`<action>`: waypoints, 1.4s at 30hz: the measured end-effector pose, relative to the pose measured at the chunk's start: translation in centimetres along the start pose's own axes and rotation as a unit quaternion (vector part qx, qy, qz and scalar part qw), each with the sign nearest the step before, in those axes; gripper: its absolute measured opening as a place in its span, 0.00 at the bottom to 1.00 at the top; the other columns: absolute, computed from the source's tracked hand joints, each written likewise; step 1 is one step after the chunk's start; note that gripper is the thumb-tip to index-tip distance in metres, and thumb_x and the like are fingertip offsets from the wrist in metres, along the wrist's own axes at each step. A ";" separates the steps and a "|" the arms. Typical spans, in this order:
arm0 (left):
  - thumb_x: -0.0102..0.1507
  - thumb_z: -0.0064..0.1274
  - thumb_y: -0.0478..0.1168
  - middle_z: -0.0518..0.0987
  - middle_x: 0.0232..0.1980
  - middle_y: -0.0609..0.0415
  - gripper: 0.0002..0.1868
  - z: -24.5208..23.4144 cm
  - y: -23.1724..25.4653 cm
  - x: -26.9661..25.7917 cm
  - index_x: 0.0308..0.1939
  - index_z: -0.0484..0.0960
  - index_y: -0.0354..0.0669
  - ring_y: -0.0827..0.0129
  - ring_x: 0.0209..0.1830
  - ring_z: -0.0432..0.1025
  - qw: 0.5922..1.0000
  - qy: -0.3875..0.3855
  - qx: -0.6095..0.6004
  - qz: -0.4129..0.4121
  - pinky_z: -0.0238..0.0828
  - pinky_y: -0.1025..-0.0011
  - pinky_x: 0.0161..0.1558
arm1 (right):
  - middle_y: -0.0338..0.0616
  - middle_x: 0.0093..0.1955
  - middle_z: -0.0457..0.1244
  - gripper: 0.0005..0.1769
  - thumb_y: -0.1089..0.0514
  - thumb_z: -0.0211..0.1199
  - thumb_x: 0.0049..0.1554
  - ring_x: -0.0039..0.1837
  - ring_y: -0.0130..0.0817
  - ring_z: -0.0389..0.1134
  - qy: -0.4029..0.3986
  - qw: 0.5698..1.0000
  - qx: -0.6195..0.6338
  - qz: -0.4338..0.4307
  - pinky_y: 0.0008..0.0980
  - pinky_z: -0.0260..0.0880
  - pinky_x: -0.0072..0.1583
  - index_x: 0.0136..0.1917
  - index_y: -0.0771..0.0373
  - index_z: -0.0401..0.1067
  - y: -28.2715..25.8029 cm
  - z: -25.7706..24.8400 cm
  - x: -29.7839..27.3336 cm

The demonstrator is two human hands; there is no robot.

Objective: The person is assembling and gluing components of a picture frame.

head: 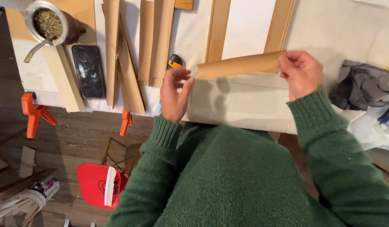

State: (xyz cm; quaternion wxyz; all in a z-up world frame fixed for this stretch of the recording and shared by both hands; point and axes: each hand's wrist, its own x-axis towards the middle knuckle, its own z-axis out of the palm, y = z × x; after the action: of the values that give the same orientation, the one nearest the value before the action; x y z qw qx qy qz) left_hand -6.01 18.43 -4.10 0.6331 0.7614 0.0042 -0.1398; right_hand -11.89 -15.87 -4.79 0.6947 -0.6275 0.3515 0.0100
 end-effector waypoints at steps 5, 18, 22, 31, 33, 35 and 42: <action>0.65 0.60 0.31 0.77 0.48 0.53 0.12 0.9 -0.3 3.9 0.50 0.76 0.37 0.71 0.41 0.74 0.997 0.006 0.067 0.047 0.75 0.74 0.42 | 0.38 0.43 0.65 0.06 0.65 0.66 0.63 0.39 0.24 0.62 0.065 0.992 0.088 0.058 0.24 0.64 0.41 0.53 0.66 0.71 3.4 -0.2 -0.8; 0.58 0.64 0.32 0.73 0.50 0.50 0.14 2.3 -0.9 7.4 0.48 0.83 0.44 0.56 0.51 0.71 0.951 -0.124 0.251 0.135 0.73 0.62 0.51 | 0.37 0.43 0.66 0.08 0.64 0.69 0.62 0.38 0.22 0.62 0.120 0.991 0.054 0.036 0.22 0.62 0.39 0.53 0.66 0.72 4.9 0.7 -0.7; 0.59 0.65 0.33 0.73 0.51 0.49 0.15 2.4 -1.1 7.4 0.49 0.83 0.44 0.55 0.52 0.71 0.944 -0.130 0.267 0.142 0.71 0.61 0.53 | 0.37 0.43 0.66 0.07 0.64 0.69 0.63 0.38 0.22 0.62 0.117 0.991 0.051 0.027 0.22 0.62 0.40 0.52 0.67 0.72 5.6 0.2 -0.6; 0.59 0.65 0.33 0.72 0.51 0.49 0.15 2.4 -1.0 7.7 0.49 0.83 0.45 0.56 0.52 0.71 0.946 -0.133 0.262 0.134 0.72 0.62 0.52 | 0.37 0.42 0.67 0.07 0.65 0.70 0.63 0.37 0.21 0.64 0.133 0.990 -0.034 -0.009 0.22 0.65 0.40 0.51 0.67 0.72 5.6 0.3 -0.8; 0.59 0.65 0.33 0.72 0.51 0.50 0.15 2.4 -1.2 7.7 0.49 0.83 0.45 0.56 0.52 0.71 0.944 -0.134 0.265 0.146 0.73 0.62 0.52 | 0.38 0.42 0.67 0.06 0.65 0.69 0.64 0.38 0.21 0.64 0.124 0.992 -0.031 -0.018 0.22 0.65 0.40 0.51 0.68 0.72 5.9 0.1 -0.7; 0.59 0.65 0.33 0.72 0.51 0.49 0.15 2.3 -0.9 7.6 0.50 0.83 0.45 0.56 0.51 0.72 0.946 -0.140 0.260 0.131 0.73 0.63 0.51 | 0.38 0.42 0.67 0.07 0.65 0.70 0.64 0.38 0.21 0.63 0.124 0.992 -0.029 -0.022 0.22 0.65 0.40 0.51 0.68 0.72 6.2 -0.1 -0.7; 0.60 0.65 0.34 0.72 0.52 0.50 0.14 2.2 -0.9 7.7 0.49 0.83 0.46 0.58 0.49 0.73 0.949 -0.142 0.257 0.115 0.75 0.65 0.48 | 0.38 0.44 0.68 0.07 0.66 0.70 0.65 0.39 0.21 0.64 0.116 0.992 -0.023 -0.037 0.22 0.65 0.41 0.52 0.67 0.72 6.2 0.0 -0.8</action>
State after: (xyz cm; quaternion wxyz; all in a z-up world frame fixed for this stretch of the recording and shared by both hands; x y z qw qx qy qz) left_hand 0.72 15.20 -7.02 0.4215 0.8658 -0.2101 -0.1691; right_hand -15.27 -14.22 -9.74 0.6342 -0.6531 0.4059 -0.0808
